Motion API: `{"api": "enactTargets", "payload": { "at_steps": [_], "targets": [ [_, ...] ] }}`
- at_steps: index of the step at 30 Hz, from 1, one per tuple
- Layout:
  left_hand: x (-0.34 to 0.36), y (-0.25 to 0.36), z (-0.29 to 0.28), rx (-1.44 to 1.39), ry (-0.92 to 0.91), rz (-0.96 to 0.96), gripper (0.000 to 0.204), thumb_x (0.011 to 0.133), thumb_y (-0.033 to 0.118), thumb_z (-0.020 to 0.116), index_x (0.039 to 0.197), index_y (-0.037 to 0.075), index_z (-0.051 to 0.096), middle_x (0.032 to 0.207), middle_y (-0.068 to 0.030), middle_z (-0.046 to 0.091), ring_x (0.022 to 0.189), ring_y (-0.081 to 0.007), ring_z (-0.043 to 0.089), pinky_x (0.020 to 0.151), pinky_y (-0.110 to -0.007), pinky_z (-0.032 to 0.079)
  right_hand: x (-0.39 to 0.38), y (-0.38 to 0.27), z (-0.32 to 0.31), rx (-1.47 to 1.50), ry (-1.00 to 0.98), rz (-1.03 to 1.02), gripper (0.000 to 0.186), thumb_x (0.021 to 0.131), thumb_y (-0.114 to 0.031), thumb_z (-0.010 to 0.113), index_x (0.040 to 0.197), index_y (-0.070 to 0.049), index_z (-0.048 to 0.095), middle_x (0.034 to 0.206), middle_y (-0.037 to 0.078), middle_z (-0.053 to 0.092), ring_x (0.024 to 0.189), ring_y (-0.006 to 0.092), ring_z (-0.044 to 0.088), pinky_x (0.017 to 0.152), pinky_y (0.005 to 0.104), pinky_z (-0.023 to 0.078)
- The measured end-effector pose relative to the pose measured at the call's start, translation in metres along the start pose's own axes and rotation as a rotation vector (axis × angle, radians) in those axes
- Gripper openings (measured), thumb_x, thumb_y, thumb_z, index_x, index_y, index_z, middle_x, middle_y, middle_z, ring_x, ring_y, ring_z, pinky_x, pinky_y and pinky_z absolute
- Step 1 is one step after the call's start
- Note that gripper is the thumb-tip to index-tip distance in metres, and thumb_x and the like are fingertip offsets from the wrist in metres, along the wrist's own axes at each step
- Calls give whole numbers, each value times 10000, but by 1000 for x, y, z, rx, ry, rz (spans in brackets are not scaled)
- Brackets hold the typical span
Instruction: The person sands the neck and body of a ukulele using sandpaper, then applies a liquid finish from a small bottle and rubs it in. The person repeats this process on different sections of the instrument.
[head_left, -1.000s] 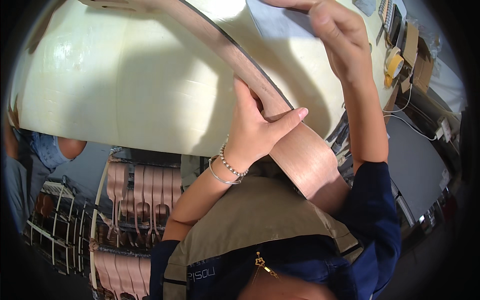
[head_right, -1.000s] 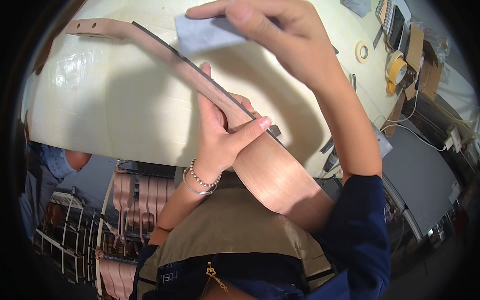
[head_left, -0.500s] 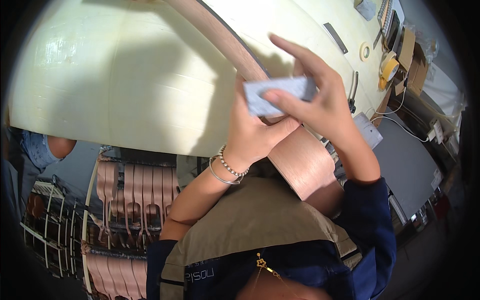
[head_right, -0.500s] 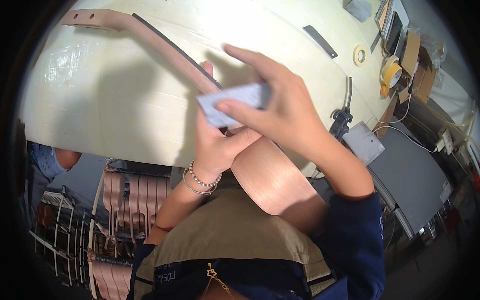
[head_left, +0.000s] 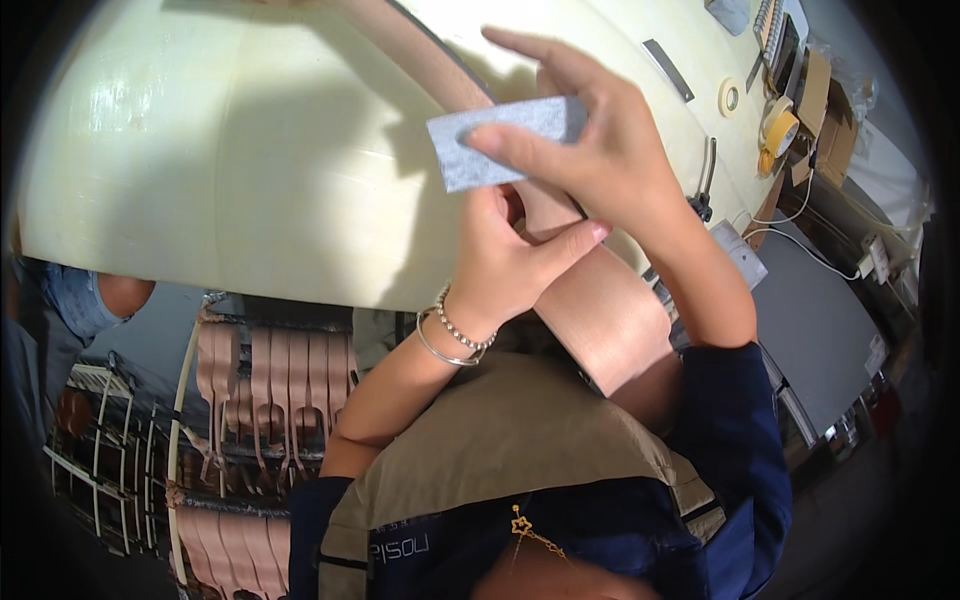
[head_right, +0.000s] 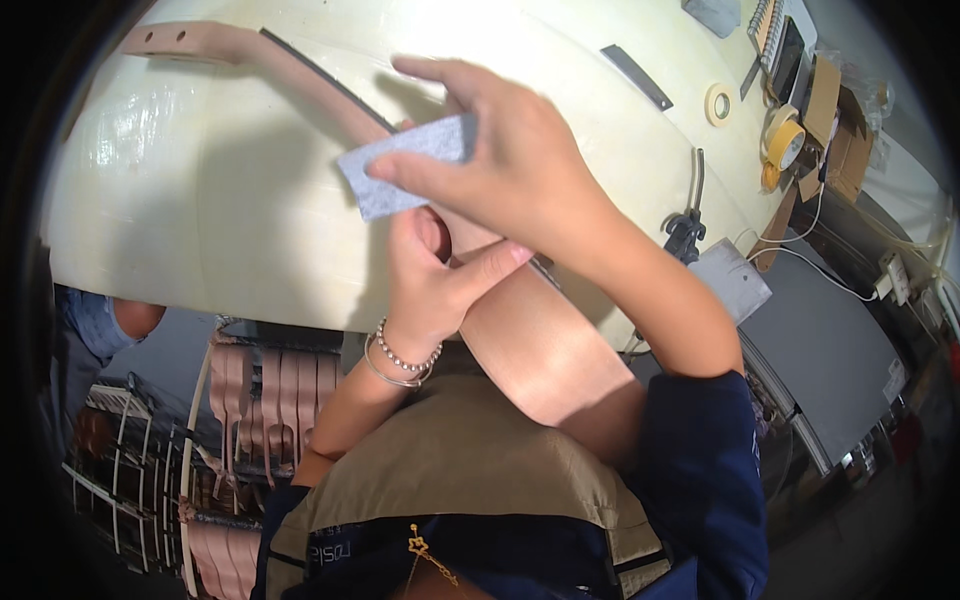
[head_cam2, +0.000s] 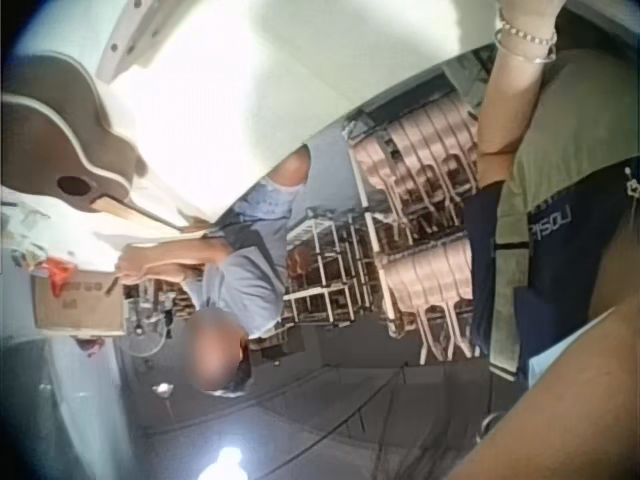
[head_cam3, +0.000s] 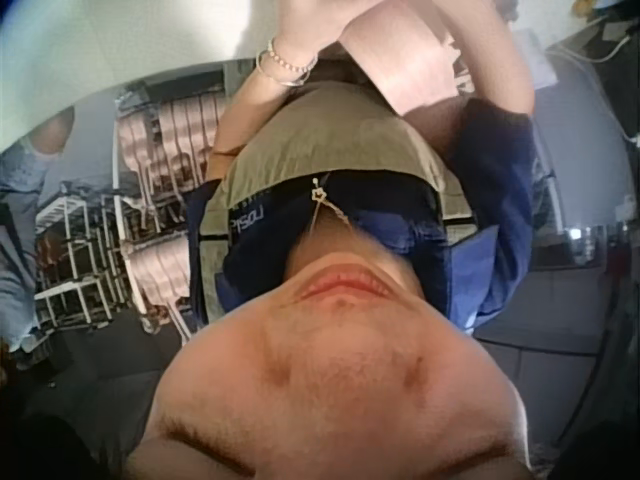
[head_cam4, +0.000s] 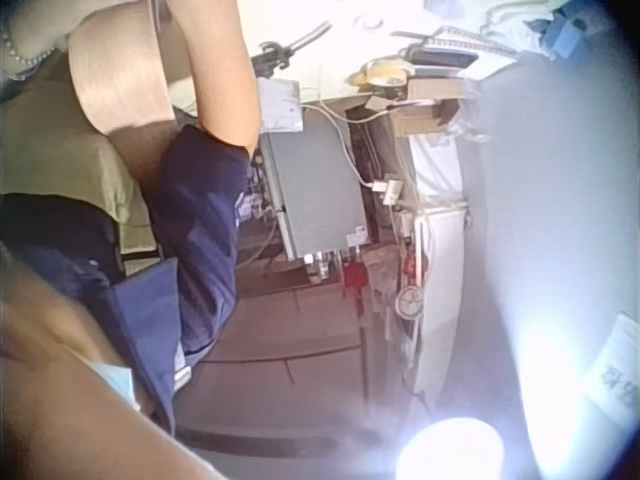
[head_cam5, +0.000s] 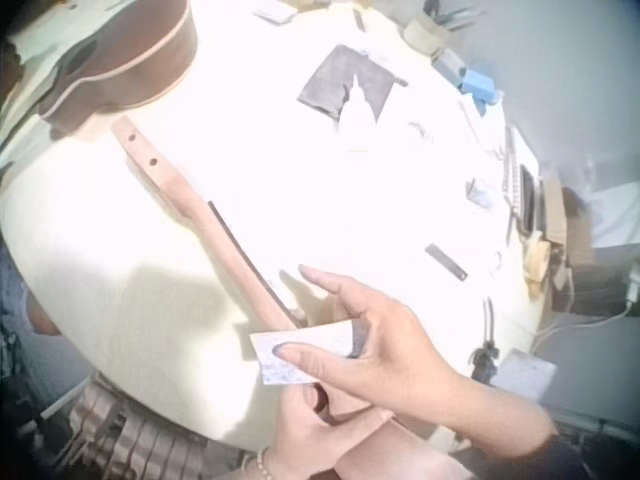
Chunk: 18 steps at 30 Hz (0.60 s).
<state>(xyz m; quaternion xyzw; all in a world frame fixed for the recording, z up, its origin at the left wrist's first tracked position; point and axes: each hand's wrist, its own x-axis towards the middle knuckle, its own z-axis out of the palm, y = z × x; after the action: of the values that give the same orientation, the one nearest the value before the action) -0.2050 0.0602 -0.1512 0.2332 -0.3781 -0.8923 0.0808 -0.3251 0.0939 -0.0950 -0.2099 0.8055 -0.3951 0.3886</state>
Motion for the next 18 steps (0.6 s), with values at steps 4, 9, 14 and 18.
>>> {"api": "enactTargets", "payload": {
  "at_steps": [4, 9, 14, 18],
  "targets": [
    [-4, 2, 1, 69, 79, 50, 520, 695, 131, 781, 1092, -48, 496, 986, -113, 560, 910, -166, 575, 754, -308, 481, -17, 17, -12, 121, -105, 101, 644, 696, -276, 775, 1230, 1, 543, 698, -21, 492, 642, 71, 455, 570, 231, 368],
    [-5, 1, -3, 60, -14, -18, 522, 707, 158, 778, 1087, -52, 487, 999, -110, 550, 896, -152, 556, 741, -298, 472, -10, 30, 1, 296, -44, 39, 642, 683, -279, 779, 1208, 17, 558, 697, -20, 493, 639, 66, 463, 555, 242, 364],
    [-2, -1, -6, 76, -32, -9, 755, 707, 96, 769, 1268, -36, 281, 998, -93, 530, 871, -137, 562, 728, -288, 485, 3, 27, 0, 83, 7, -102, 677, 671, -361, 771, 1179, 39, 570, 722, 8, 531, 677, 88, 497, 603, 220, 385],
    [-3, 16, -2, -1, -51, -4, 892, 753, -18, 677, 1395, -57, 59, 865, -113, 556, 784, -174, 603, 767, -343, 522, 56, 19, -9, 213, 482, -184, 461, 900, -261, 576, 1238, 45, 504, 846, 31, 547, 724, 107, 497, 644, 229, 413]
  ]
}}
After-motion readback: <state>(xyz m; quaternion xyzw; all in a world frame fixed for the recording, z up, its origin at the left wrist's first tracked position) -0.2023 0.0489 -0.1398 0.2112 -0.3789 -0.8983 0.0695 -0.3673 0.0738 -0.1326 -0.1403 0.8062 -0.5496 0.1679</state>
